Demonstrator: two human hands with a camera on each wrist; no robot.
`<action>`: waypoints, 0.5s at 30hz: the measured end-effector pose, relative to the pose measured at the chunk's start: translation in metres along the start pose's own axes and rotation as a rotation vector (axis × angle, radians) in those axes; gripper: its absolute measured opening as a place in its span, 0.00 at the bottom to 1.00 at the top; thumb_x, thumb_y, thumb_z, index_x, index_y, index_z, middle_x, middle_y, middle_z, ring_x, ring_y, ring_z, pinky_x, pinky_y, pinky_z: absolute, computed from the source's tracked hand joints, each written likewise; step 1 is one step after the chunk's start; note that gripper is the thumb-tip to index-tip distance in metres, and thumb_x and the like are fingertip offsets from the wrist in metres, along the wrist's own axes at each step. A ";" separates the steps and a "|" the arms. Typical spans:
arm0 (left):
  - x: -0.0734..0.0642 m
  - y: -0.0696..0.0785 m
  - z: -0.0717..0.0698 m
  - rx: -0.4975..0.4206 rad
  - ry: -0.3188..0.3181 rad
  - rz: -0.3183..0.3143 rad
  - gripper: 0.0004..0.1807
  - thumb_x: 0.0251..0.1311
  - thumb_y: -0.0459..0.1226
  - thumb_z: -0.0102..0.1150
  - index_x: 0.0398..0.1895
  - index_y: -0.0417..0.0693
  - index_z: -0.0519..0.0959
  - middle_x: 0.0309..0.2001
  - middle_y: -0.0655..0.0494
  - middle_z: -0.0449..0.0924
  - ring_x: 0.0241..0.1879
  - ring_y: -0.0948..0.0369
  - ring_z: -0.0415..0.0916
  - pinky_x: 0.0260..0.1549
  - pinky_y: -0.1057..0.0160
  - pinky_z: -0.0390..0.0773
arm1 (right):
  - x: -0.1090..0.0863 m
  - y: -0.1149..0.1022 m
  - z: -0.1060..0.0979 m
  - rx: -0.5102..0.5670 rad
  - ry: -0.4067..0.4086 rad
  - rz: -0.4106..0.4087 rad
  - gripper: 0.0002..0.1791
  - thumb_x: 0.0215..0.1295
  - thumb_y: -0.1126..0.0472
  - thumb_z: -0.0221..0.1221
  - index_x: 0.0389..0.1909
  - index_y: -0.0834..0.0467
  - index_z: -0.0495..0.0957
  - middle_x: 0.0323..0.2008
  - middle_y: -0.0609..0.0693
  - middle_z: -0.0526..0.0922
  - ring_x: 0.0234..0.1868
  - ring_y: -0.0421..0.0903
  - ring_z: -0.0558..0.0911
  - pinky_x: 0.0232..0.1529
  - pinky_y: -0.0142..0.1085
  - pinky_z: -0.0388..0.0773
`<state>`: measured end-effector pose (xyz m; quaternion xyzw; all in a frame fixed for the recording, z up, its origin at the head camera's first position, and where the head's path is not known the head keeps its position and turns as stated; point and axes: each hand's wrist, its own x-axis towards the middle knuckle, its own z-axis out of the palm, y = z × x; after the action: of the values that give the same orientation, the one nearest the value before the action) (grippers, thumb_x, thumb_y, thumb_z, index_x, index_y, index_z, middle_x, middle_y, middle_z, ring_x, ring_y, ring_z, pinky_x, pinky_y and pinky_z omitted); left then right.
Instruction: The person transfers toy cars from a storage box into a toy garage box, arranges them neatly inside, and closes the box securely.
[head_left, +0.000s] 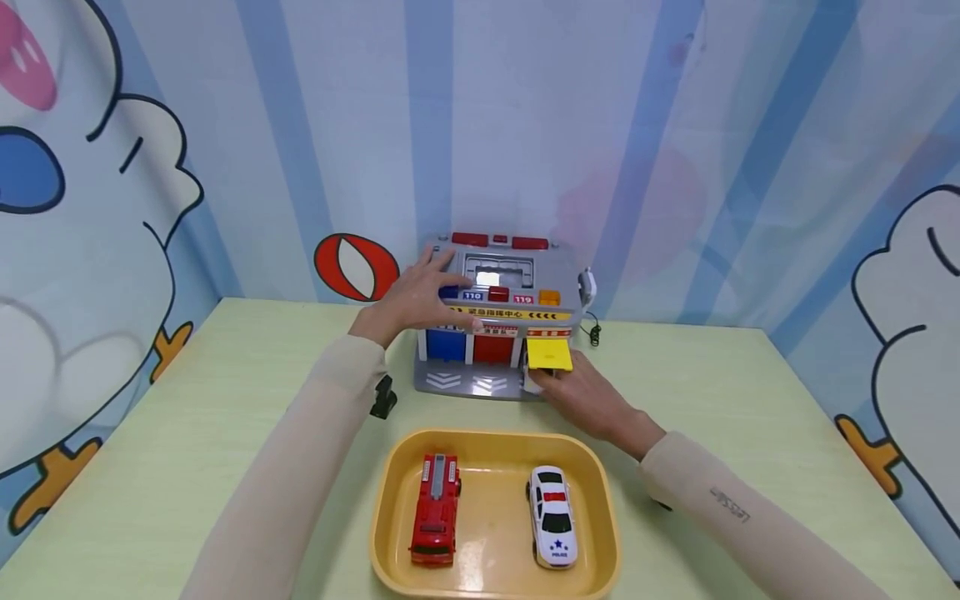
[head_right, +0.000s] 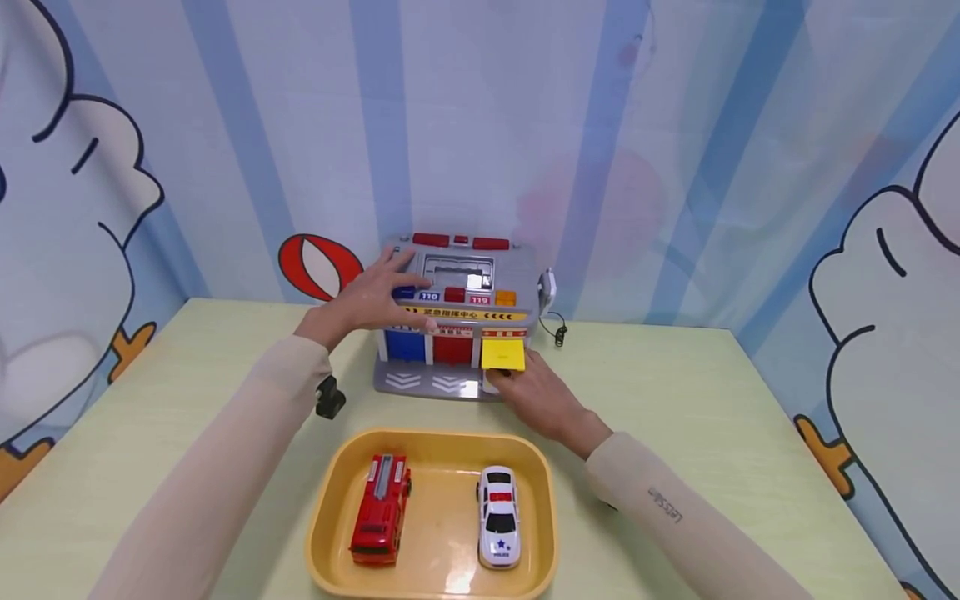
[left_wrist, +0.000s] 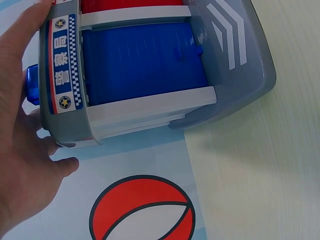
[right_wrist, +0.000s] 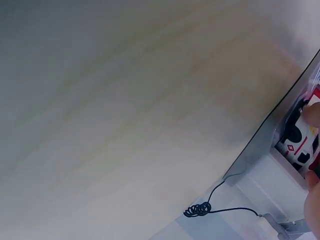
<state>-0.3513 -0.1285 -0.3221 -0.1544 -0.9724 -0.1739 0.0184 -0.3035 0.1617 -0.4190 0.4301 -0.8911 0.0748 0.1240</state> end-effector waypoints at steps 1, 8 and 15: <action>0.000 0.000 0.000 0.000 0.000 -0.001 0.47 0.45 0.66 0.67 0.70 0.60 0.72 0.82 0.50 0.41 0.81 0.44 0.27 0.74 0.33 0.47 | -0.001 -0.001 0.000 -0.029 -0.006 0.002 0.27 0.70 0.63 0.61 0.68 0.54 0.68 0.74 0.53 0.66 0.68 0.54 0.70 0.70 0.52 0.70; 0.001 0.000 -0.001 0.004 0.003 0.005 0.47 0.45 0.67 0.67 0.70 0.60 0.72 0.82 0.51 0.41 0.81 0.44 0.27 0.73 0.33 0.48 | -0.007 -0.003 -0.002 -0.259 -0.030 -0.061 0.31 0.66 0.62 0.65 0.69 0.55 0.70 0.71 0.55 0.71 0.65 0.54 0.76 0.65 0.53 0.74; 0.001 0.000 -0.002 -0.001 0.001 0.007 0.47 0.45 0.66 0.67 0.70 0.59 0.73 0.82 0.50 0.41 0.81 0.44 0.27 0.73 0.32 0.49 | -0.018 -0.002 -0.004 -0.256 -0.086 -0.095 0.31 0.66 0.57 0.65 0.69 0.52 0.70 0.70 0.50 0.73 0.67 0.53 0.76 0.66 0.55 0.72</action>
<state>-0.3523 -0.1284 -0.3202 -0.1576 -0.9718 -0.1741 0.0193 -0.2904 0.1751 -0.4206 0.4552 -0.8765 -0.0637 0.1428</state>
